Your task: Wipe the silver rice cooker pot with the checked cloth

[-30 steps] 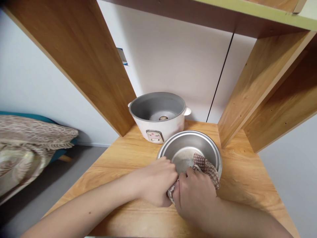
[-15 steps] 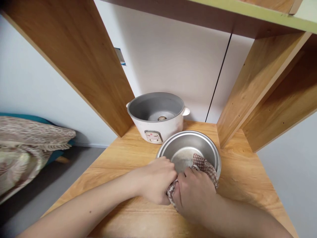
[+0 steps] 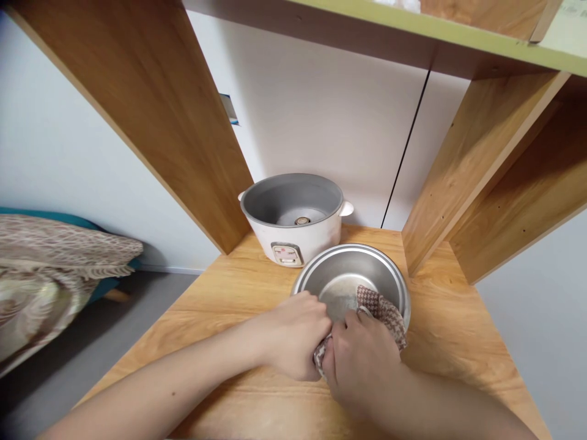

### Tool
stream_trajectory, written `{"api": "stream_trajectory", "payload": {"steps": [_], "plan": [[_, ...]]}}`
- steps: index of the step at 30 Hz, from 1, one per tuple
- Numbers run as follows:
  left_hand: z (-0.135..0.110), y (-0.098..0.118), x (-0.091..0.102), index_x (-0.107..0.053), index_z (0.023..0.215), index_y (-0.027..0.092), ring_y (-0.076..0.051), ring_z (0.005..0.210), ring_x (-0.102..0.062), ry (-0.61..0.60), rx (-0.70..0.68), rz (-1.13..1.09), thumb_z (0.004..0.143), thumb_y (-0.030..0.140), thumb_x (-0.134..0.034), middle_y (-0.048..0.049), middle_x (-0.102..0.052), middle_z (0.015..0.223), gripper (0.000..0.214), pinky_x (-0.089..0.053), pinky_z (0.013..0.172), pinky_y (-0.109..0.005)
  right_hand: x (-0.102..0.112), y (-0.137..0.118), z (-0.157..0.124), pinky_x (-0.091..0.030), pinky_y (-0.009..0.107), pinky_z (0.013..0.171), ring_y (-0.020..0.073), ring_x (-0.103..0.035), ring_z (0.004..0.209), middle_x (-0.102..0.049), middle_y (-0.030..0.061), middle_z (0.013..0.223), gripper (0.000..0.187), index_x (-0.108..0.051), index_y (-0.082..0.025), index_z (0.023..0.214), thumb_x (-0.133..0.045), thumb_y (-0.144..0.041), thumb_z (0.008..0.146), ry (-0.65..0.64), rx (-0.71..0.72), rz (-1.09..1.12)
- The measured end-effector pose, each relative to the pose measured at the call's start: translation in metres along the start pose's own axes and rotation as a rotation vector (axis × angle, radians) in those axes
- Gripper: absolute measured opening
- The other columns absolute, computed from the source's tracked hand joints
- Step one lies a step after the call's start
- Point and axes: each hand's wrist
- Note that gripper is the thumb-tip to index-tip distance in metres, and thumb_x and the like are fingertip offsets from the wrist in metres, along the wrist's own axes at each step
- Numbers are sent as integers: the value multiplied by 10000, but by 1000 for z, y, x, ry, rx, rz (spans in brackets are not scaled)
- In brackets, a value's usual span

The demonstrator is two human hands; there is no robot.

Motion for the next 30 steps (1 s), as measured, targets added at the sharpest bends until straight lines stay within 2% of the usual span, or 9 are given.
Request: {"api": "stream_trajectory", "payload": {"steps": [5, 14, 18, 24, 30], "plan": [[0, 0, 0, -703, 609, 204, -337, 596, -707, 1, 9, 6, 640, 437, -606, -120, -720, 624, 254, -533, 527, -413, -4, -3, 0, -392, 382, 700, 259, -586, 808, -654, 82, 870, 270, -640, -201, 884, -384, -222, 967, 9, -18, -6], [-1, 0, 4, -732, 654, 198, -330, 645, -721, -46, 16, 3, 626, 462, -637, -137, -740, 674, 283, -549, 557, -404, 15, 8, 2, -361, 367, 651, 241, -615, 770, -672, 68, 878, 286, -633, -205, 891, -365, -248, 980, -93, 28, 4], [-1, 2, 5, -720, 642, 196, -325, 624, -713, -36, 23, 4, 633, 452, -625, -136, -733, 658, 274, -542, 540, -400, 11, 3, 1, -375, 363, 672, 249, -615, 814, -673, 80, 897, 284, -639, -202, 905, -366, -234, 974, -79, -24, 13], [-1, 4, 2, -675, 578, 200, -311, 572, -700, 23, 31, 14, 690, 415, -572, -125, -714, 615, 264, -529, 525, -396, 2, -6, 1, -386, 360, 652, 245, -603, 773, -664, 88, 894, 262, -644, -195, 921, -386, -221, 959, -49, -85, -15], [0, 4, 1, -687, 588, 197, -311, 574, -693, 9, 24, 11, 675, 393, -573, -134, -706, 607, 243, -535, 535, -400, 1, -9, 1, -392, 357, 616, 243, -607, 730, -661, 88, 891, 246, -643, -199, 920, -402, -234, 958, -38, -121, -29]]}}
Point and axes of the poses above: each hand's wrist, its own z-axis towards the middle knuckle, its own x-axis out of the back of the hand, y = z × x
